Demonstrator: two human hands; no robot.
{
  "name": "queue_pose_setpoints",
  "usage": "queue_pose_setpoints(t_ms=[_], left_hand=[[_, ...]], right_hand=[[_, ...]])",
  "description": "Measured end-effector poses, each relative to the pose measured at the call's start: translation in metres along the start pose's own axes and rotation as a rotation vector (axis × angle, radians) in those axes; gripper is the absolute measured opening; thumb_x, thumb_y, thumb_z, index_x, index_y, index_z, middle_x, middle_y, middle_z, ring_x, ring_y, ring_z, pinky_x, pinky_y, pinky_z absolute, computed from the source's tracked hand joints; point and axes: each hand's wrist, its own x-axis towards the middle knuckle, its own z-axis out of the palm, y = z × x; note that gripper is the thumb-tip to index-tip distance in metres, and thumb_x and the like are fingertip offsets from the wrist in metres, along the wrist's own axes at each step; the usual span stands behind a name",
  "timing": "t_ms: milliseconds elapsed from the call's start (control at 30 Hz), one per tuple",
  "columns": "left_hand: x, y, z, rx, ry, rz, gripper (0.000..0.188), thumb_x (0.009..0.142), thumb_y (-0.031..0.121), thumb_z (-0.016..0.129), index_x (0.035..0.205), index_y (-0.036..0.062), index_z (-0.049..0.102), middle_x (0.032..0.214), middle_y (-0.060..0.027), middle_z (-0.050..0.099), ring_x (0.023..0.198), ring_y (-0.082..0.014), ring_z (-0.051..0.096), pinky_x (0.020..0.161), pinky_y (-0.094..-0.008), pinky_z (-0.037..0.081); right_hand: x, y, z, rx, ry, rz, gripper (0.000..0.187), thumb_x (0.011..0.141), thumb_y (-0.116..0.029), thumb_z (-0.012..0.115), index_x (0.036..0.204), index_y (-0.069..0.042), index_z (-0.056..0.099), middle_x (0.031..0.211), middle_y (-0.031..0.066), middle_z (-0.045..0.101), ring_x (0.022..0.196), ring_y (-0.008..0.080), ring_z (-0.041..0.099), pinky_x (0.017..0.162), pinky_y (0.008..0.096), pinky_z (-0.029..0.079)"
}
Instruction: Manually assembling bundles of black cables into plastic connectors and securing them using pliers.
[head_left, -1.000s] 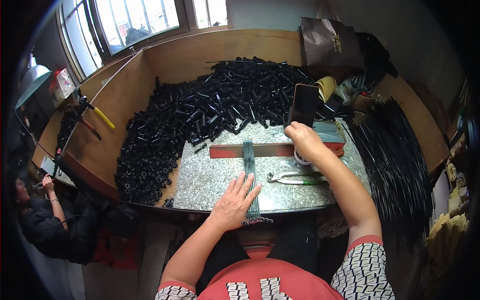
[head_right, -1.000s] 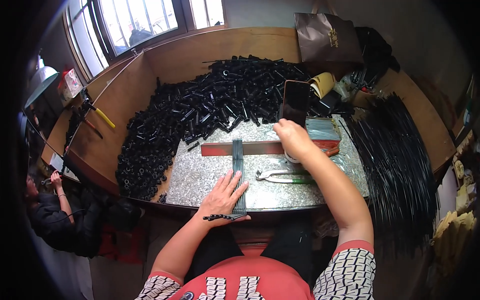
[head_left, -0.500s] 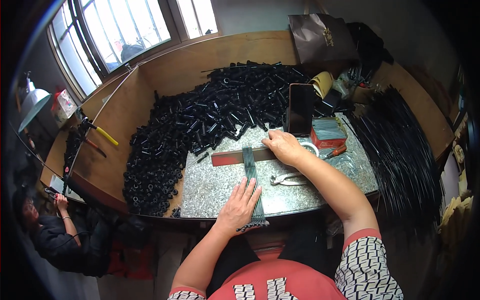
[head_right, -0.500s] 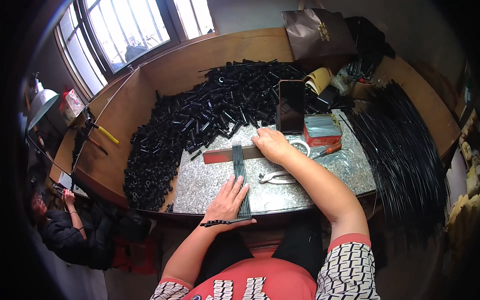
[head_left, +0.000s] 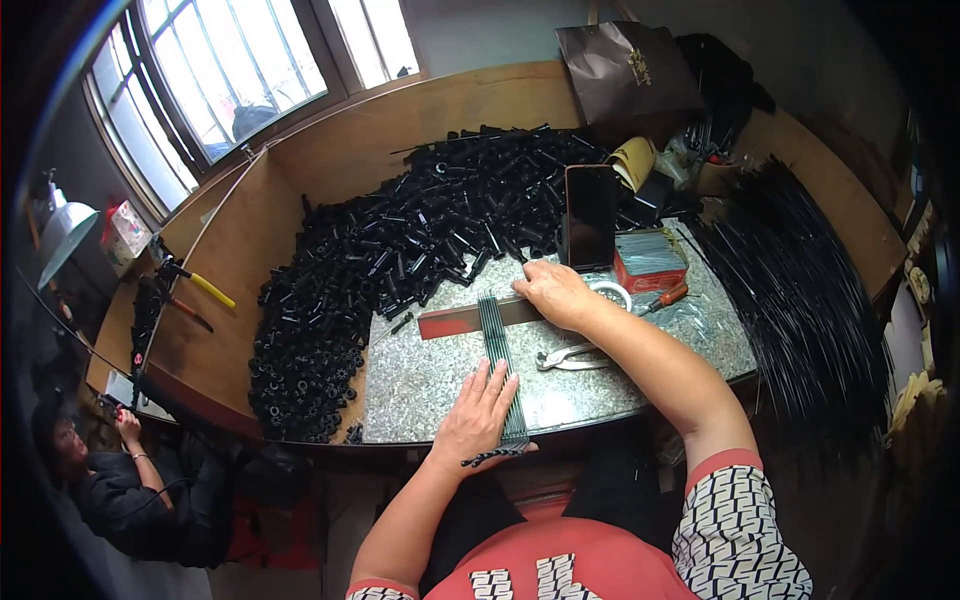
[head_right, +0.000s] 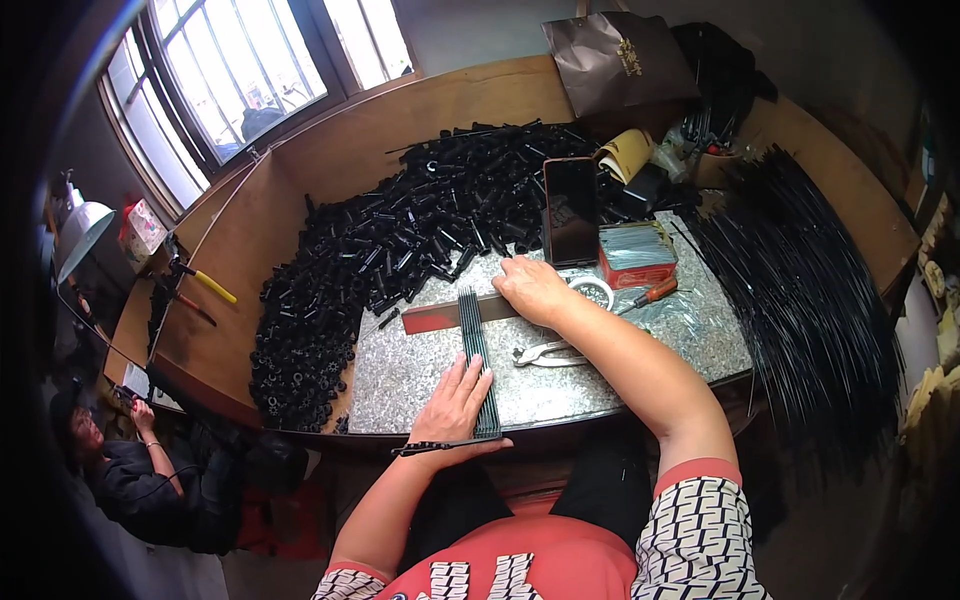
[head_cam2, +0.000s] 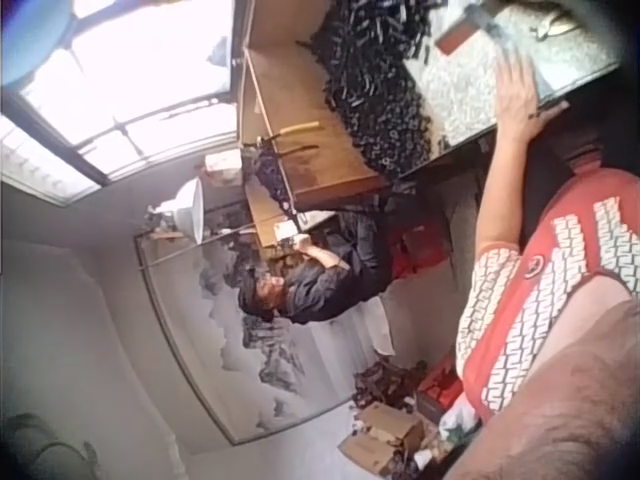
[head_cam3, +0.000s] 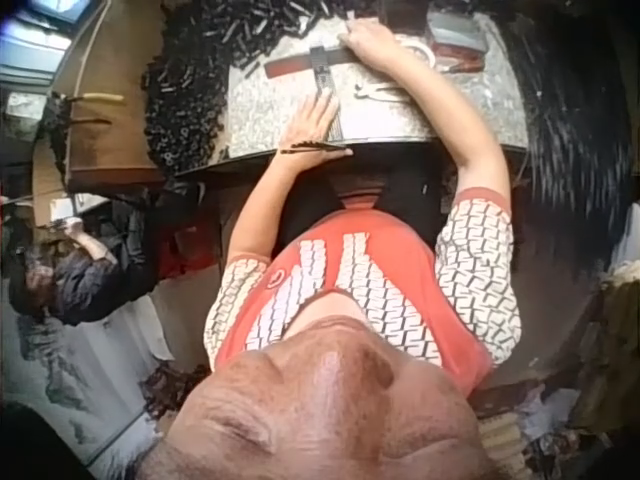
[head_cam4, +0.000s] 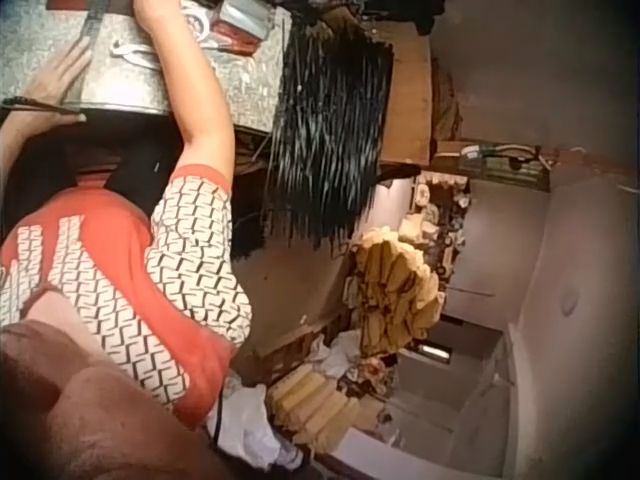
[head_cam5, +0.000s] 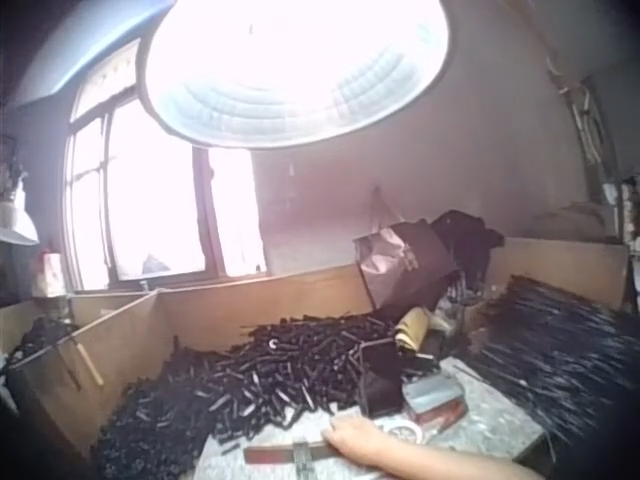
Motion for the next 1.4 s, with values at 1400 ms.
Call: queue_pose_setpoints(t_ms=[1400], left_hand=[[0.0004,0.0015,-0.0033,0.007,0.002,0.0,0.099,0.066,0.059,0.072,0.133,-0.0057,0.04,0.14,-0.0271,0.035,0.136,-0.0428,0.026,0.11,-0.0482,0.026]], right_hand=[[0.0059,-0.0014,-0.002,0.056,-0.069,0.036,0.019,0.083,-0.012,0.05,0.09,-0.006,0.067,0.095,0.016,0.06,0.095,0.0306,0.059,0.082,0.0412,0.049]])
